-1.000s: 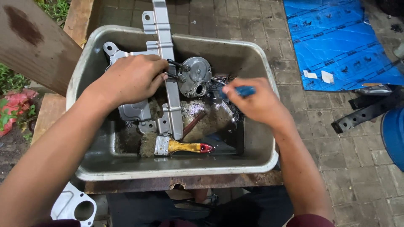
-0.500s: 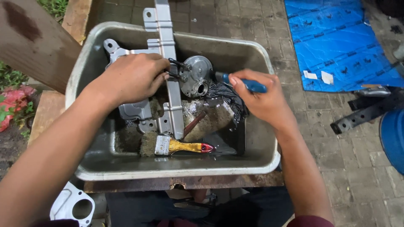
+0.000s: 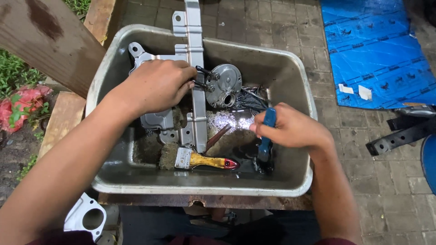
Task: Cleaning a metal automotive component in a basin using a brush, scraper, and cloth
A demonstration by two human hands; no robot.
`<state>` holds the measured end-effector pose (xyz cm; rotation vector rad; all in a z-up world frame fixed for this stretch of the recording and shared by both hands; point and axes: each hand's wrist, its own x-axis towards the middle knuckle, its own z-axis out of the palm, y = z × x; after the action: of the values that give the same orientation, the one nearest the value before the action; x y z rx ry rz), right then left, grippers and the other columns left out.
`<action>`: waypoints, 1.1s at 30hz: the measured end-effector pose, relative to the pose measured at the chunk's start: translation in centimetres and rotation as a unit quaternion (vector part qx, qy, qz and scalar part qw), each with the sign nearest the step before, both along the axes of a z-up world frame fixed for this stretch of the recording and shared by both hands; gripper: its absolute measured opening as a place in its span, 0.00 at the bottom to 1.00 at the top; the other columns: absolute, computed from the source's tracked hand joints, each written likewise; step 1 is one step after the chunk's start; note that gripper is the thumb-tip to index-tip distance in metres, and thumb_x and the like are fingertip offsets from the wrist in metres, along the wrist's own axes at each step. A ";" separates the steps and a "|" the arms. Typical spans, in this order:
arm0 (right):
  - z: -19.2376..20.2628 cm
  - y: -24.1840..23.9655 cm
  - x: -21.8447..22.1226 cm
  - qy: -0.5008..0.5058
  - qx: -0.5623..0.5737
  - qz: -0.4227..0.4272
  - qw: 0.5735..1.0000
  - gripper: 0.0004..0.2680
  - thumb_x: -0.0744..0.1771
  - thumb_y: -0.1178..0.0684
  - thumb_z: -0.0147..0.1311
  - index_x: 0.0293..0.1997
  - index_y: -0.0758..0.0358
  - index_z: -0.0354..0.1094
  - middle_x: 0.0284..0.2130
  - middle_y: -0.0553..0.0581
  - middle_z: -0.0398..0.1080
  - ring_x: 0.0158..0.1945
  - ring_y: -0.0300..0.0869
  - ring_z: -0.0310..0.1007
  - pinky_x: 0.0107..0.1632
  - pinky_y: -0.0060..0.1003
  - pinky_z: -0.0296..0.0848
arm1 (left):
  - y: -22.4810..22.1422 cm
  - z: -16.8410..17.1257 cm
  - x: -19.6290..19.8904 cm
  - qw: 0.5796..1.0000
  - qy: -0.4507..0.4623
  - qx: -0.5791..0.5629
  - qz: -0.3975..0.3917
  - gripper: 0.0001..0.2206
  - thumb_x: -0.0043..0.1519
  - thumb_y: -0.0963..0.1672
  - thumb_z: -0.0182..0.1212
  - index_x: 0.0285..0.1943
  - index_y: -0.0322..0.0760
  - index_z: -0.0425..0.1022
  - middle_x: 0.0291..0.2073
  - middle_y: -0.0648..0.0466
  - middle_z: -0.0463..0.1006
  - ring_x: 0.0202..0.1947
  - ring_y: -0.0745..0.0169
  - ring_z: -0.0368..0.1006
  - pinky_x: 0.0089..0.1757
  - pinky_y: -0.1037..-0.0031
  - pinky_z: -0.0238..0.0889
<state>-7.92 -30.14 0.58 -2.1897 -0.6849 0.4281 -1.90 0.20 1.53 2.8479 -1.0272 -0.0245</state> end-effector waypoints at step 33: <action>-2.0 -0.7 0.3 -0.296 0.121 -0.085 0.944 0.05 0.70 0.57 0.58 0.45 0.64 0.80 0.26 0.63 0.75 0.26 0.48 0.72 0.33 0.38 0.69 | 0.1 -0.4 0.2 1.000 -0.009 0.002 0.000 0.10 0.65 0.44 0.56 0.47 0.37 0.80 0.37 0.47 0.82 0.38 0.36 0.82 0.41 0.48 0.75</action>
<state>-7.57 -30.87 -1.46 -2.1140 -0.8009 -0.4079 -1.68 0.32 1.12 2.8569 -1.0309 -0.0012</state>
